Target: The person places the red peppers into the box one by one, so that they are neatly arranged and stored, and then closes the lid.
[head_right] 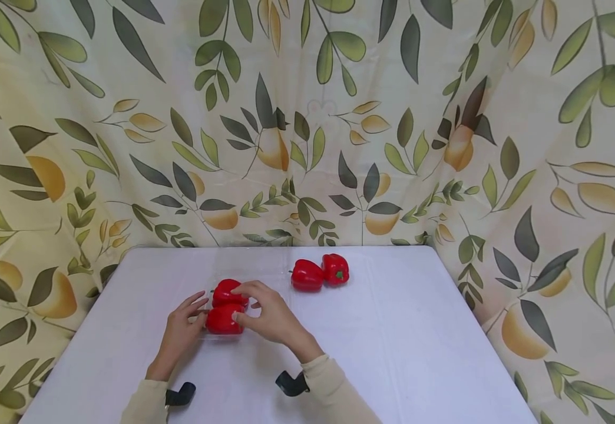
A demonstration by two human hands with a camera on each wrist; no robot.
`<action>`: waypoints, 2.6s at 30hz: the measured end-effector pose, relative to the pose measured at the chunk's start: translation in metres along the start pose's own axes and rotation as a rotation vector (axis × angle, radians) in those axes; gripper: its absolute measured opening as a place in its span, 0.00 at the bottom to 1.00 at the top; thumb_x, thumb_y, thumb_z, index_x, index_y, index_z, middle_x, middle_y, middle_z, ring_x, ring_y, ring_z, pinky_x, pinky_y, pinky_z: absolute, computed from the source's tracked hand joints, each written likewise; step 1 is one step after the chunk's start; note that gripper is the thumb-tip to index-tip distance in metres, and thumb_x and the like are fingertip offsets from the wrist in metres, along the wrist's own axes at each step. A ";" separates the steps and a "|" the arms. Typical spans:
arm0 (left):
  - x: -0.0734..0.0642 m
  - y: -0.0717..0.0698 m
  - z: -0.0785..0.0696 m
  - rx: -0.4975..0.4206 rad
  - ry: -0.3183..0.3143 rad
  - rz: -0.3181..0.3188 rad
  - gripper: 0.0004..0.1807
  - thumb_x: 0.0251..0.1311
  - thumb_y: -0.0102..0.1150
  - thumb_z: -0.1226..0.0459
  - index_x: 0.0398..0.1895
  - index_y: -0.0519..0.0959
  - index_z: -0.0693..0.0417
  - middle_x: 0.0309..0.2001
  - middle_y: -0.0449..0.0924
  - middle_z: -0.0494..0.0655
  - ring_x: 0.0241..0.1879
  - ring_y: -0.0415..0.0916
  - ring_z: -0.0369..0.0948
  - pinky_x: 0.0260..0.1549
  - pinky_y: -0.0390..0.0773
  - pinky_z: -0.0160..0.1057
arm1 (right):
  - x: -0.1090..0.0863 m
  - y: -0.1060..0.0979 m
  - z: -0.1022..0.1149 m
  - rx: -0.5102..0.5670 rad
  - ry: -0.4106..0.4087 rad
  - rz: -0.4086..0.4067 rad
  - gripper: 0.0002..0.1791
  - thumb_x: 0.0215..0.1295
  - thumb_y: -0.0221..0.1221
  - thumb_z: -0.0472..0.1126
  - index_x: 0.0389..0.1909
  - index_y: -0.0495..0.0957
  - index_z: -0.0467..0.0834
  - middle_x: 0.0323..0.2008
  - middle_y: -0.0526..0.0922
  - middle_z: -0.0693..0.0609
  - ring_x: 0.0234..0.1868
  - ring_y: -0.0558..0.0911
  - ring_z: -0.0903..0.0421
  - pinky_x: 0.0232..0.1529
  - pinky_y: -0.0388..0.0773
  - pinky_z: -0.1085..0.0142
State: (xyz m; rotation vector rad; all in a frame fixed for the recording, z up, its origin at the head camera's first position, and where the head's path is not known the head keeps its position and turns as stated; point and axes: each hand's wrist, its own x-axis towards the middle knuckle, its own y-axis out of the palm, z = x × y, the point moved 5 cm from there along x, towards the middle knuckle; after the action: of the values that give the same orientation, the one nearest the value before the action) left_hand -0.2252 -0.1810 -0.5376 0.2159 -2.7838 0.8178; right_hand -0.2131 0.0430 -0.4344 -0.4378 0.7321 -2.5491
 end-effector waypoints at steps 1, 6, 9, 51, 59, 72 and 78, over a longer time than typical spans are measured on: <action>0.000 0.000 0.000 0.004 0.003 -0.003 0.19 0.62 0.56 0.70 0.57 0.80 0.61 0.66 0.74 0.52 0.46 0.85 0.49 0.31 0.85 0.29 | -0.001 -0.001 0.002 -0.007 -0.003 0.006 0.30 0.57 0.68 0.46 0.62 0.74 0.53 0.62 0.76 0.56 0.60 0.77 0.56 0.53 0.82 0.66; 0.002 0.000 0.000 0.013 0.007 -0.004 0.20 0.62 0.56 0.69 0.58 0.80 0.60 0.66 0.74 0.52 0.46 0.85 0.49 0.34 0.86 0.32 | -0.005 -0.009 0.010 -0.034 -0.022 -0.001 0.30 0.57 0.68 0.48 0.62 0.74 0.55 0.61 0.76 0.57 0.61 0.77 0.55 0.53 0.82 0.65; 0.002 0.000 0.002 0.018 0.001 0.000 0.19 0.62 0.56 0.69 0.57 0.80 0.59 0.66 0.74 0.52 0.47 0.85 0.49 0.34 0.86 0.32 | -0.009 -0.014 0.014 -0.059 -0.025 -0.006 0.30 0.57 0.68 0.48 0.62 0.73 0.56 0.61 0.75 0.58 0.60 0.76 0.57 0.53 0.81 0.67; -0.002 -0.001 0.000 0.018 -0.015 0.018 0.20 0.63 0.57 0.68 0.58 0.79 0.58 0.67 0.73 0.49 0.48 0.84 0.48 0.37 0.86 0.35 | -0.045 -0.088 -0.031 -0.173 0.006 -0.249 0.32 0.52 0.71 0.43 0.61 0.75 0.50 0.60 0.77 0.52 0.61 0.77 0.50 0.50 0.85 0.54; -0.001 -0.001 0.000 0.022 -0.008 0.014 0.19 0.63 0.56 0.68 0.57 0.80 0.59 0.66 0.73 0.50 0.47 0.84 0.48 0.37 0.86 0.35 | -0.047 -0.099 -0.048 -0.199 0.032 -0.275 0.33 0.52 0.71 0.41 0.61 0.75 0.48 0.59 0.78 0.49 0.58 0.78 0.48 0.49 0.85 0.51; 0.001 -0.001 0.000 0.027 -0.012 0.015 0.19 0.63 0.58 0.67 0.58 0.80 0.58 0.67 0.73 0.49 0.48 0.84 0.48 0.38 0.86 0.37 | -0.051 -0.112 -0.078 -0.175 0.149 -0.303 0.31 0.54 0.70 0.42 0.61 0.75 0.48 0.61 0.76 0.46 0.57 0.79 0.44 0.51 0.84 0.49; 0.001 -0.002 0.000 0.029 -0.006 0.012 0.19 0.63 0.57 0.67 0.58 0.80 0.58 0.67 0.73 0.49 0.48 0.84 0.47 0.38 0.86 0.37 | -0.051 -0.122 -0.088 -0.180 0.179 -0.332 0.31 0.54 0.70 0.41 0.61 0.75 0.46 0.60 0.76 0.45 0.57 0.79 0.42 0.50 0.85 0.50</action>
State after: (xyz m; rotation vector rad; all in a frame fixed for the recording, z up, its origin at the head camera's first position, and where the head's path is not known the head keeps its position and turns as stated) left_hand -0.2259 -0.1824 -0.5364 0.2073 -2.7831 0.8625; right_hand -0.2466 0.1977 -0.4459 -0.4226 1.0355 -2.8720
